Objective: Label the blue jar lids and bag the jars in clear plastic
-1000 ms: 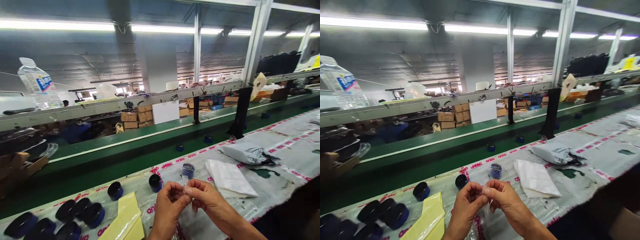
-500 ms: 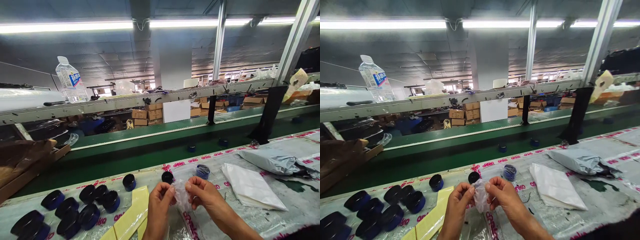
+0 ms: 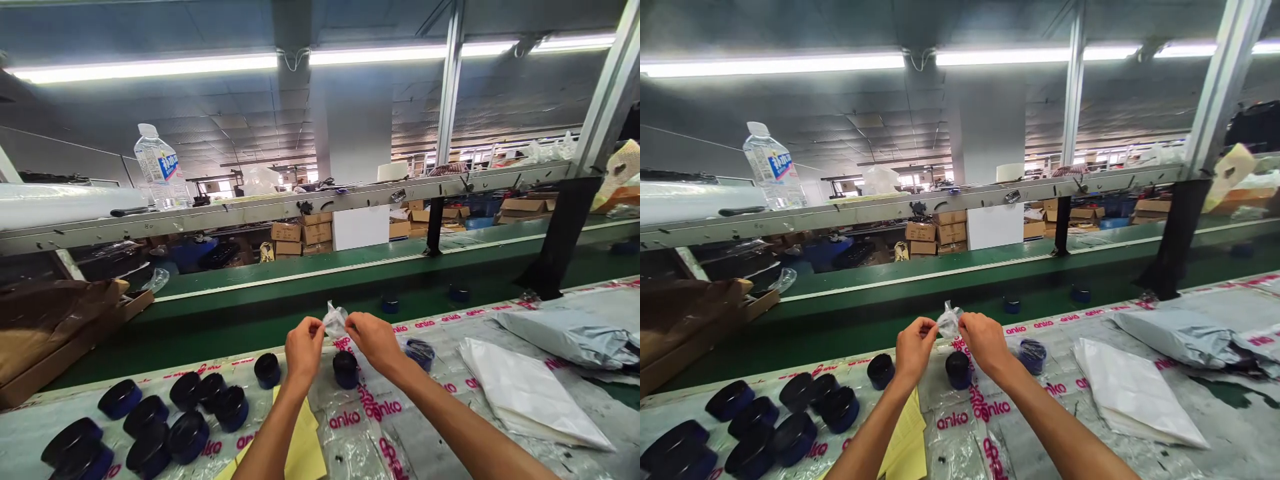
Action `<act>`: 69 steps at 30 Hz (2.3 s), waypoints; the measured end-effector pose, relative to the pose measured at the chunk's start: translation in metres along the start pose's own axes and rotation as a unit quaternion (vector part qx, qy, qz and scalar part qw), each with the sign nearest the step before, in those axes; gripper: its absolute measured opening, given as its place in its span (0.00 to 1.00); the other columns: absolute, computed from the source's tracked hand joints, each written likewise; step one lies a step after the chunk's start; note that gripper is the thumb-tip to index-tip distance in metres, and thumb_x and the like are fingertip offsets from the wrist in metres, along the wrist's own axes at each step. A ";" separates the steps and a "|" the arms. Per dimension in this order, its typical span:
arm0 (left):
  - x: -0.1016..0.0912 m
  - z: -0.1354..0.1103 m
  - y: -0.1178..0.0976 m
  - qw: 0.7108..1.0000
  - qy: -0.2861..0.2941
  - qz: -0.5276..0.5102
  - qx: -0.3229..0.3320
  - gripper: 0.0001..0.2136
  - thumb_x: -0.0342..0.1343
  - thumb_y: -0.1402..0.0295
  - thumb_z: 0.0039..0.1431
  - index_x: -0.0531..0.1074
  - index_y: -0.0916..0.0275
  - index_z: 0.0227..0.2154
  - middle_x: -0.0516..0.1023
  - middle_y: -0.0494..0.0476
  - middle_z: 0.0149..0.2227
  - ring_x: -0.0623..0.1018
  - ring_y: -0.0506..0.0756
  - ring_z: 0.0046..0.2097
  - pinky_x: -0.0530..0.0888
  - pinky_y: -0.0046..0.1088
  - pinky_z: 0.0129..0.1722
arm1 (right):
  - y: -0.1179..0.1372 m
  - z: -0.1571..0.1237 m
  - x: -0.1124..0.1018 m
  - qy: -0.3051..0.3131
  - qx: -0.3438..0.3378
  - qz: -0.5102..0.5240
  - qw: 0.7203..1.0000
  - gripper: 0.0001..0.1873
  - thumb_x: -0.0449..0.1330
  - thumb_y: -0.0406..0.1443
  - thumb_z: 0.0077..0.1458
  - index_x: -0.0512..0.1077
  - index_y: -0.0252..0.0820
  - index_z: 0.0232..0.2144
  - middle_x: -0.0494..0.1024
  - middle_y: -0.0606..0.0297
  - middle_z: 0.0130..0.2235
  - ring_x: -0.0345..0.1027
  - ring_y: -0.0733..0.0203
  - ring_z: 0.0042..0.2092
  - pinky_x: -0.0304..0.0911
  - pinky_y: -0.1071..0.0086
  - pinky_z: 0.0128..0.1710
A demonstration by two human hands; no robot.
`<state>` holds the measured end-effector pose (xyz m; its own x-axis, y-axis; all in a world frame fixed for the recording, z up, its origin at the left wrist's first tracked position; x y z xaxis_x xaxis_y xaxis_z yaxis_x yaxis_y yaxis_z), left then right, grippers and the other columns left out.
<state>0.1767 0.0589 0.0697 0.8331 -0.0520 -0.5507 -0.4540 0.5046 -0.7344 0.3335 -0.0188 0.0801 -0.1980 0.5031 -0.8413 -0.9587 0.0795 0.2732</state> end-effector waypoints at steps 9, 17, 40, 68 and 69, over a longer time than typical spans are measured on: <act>0.028 -0.029 0.033 0.993 0.098 0.070 -0.013 0.05 0.58 0.74 0.57 0.77 0.59 0.30 0.82 0.52 0.30 0.79 0.53 0.33 0.63 0.25 0.32 | -0.010 -0.028 0.021 0.077 -0.074 -0.089 0.990 0.07 0.60 0.30 0.61 0.79 0.40 0.33 0.84 0.57 0.37 0.76 0.50 0.43 0.58 0.58 0.50; 0.018 -0.044 0.036 0.986 0.146 0.066 0.053 0.07 0.54 0.74 0.58 0.77 0.59 0.33 0.82 0.52 0.32 0.78 0.54 0.35 0.65 0.26 0.33 | -0.008 -0.054 0.015 0.051 -0.130 -0.086 0.986 0.07 0.62 0.30 0.61 0.78 0.44 0.32 0.83 0.63 0.36 0.74 0.53 0.44 0.53 0.55 0.56; 0.026 -0.051 0.039 0.928 0.249 0.170 0.221 0.12 0.51 0.82 0.56 0.74 0.60 0.25 0.77 0.56 0.32 0.75 0.55 0.36 0.68 0.30 0.39 | -0.012 -0.083 0.040 0.061 -0.297 -0.164 0.939 0.08 0.58 0.26 0.61 0.76 0.39 0.36 0.80 0.57 0.37 0.71 0.51 0.39 0.62 0.55 0.52; 0.088 -0.016 -0.023 0.955 0.178 -0.216 -0.102 0.06 0.55 0.66 0.56 0.73 0.62 0.30 0.81 0.55 0.25 0.81 0.53 0.27 0.75 0.26 0.28 | -0.088 -0.020 -0.050 0.067 0.167 -0.006 0.984 0.13 0.60 0.42 0.66 0.74 0.38 0.43 0.78 0.63 0.42 0.75 0.58 0.41 0.72 0.58 0.44; 0.095 -0.015 -0.026 0.954 0.182 -0.214 -0.103 0.06 0.54 0.66 0.56 0.73 0.62 0.32 0.81 0.55 0.25 0.81 0.53 0.27 0.75 0.25 0.26 | -0.094 -0.020 -0.052 0.062 0.173 -0.007 0.983 0.13 0.60 0.42 0.66 0.74 0.38 0.44 0.78 0.62 0.43 0.75 0.58 0.42 0.72 0.58 0.44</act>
<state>0.2627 0.0274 0.0309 0.8088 -0.5290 -0.2569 -0.1813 0.1914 -0.9646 0.4295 -0.0697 0.0888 -0.2283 0.3928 -0.8908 -0.8391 0.3847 0.3847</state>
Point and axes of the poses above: each hand's wrist, its own z-axis towards the middle knuckle, its own x-axis out of the palm, y = z × x, the point moved 4 cm from there along z, towards the middle knuckle
